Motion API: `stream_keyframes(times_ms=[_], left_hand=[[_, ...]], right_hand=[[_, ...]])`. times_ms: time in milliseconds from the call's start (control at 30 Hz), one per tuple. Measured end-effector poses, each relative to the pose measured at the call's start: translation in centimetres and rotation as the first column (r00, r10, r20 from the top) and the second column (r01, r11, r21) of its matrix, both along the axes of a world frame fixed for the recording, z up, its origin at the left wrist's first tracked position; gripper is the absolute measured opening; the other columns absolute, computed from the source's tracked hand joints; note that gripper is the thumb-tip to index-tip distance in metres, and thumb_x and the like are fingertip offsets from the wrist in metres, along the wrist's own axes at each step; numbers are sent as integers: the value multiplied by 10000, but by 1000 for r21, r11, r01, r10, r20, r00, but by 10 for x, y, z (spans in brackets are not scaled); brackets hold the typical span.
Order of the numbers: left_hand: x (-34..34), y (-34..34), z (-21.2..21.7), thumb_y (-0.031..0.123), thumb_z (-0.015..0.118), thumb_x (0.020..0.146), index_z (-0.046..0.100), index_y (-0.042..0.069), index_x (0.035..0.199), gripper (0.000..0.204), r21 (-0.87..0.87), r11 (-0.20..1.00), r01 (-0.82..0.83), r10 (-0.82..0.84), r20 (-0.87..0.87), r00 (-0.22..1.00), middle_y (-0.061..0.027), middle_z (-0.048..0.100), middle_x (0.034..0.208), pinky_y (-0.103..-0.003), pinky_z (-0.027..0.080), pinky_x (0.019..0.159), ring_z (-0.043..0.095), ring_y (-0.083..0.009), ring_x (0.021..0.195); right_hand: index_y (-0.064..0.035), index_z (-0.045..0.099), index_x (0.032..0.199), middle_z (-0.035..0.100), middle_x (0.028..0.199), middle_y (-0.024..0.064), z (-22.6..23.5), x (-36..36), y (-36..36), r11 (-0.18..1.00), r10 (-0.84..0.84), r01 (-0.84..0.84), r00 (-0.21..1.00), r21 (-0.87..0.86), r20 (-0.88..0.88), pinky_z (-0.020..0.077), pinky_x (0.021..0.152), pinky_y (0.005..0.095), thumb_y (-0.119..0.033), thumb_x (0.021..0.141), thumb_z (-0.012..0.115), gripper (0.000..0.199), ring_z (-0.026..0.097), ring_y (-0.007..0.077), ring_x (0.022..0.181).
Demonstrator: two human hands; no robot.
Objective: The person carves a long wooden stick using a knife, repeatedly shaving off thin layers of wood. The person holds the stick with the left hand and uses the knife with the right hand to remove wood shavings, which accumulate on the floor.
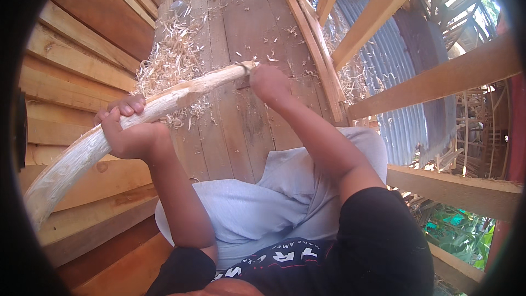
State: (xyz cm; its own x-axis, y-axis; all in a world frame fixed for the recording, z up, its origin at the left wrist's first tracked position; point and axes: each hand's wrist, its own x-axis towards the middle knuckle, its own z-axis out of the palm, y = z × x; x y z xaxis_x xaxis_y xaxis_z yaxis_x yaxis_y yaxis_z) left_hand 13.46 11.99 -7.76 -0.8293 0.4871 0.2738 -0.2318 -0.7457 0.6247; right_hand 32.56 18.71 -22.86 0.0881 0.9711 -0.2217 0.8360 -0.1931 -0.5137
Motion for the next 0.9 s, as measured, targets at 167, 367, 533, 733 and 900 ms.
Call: stream_keyframes(times_ms=[167, 367, 533, 733, 900], left_hand=[[4, 3, -8, -22, 456, 660, 377, 92, 778, 182, 14, 998, 57, -58, 19, 998, -36, 375, 561, -263, 398, 420, 384, -137, 436], [1, -1, -7, -26, 454, 658, 382, 84, 785, 182, -18, 1000, 15, -14, 45, 999, -44, 382, 557, -264, 408, 435, 388, -137, 440], [-3, 0, -4, -24, 453, 665, 379, 84, 793, 183, 7, 1000, -5, 6, -20, 1000, -43, 381, 557, -259, 406, 429, 388, -136, 435], [5, 1, -3, -32, 455, 665, 378, 85, 795, 191, 17, 998, 57, -57, 15, 998, -41, 377, 557, -258, 408, 421, 388, -135, 433], [1, 1, -9, -31, 449, 673, 379, 87, 790, 181, 13, 999, 37, -37, 39, 999, -36, 373, 557, -256, 407, 419, 390, -135, 437]], right_hand=[[46, 663, 883, 643, 938, 283, -49, 41, 14, 993, -120, 119, 993, 26, 24, 469, 866, 524, -332, 945, 308, 522, 617, 454, 917], [34, 671, 885, 643, 939, 286, 0, -5, -6, 999, -43, 43, 999, -21, 11, 476, 856, 526, -320, 945, 300, 516, 618, 459, 910], [36, 673, 888, 648, 921, 281, 9, -11, -7, 999, -1, 1, 1000, 44, 11, 484, 843, 521, -319, 942, 306, 514, 622, 463, 894], [2, 667, 974, 648, 1032, 248, -45, 35, 13, 1000, -26, 26, 996, -9, 83, 494, 842, 508, -302, 946, 311, 469, 626, 420, 968], [-8, 669, 1019, 644, 1050, 253, -31, 25, 8, 994, 0, 14, 992, -111, 129, 497, 864, 488, -281, 935, 337, 437, 621, 417, 999]])
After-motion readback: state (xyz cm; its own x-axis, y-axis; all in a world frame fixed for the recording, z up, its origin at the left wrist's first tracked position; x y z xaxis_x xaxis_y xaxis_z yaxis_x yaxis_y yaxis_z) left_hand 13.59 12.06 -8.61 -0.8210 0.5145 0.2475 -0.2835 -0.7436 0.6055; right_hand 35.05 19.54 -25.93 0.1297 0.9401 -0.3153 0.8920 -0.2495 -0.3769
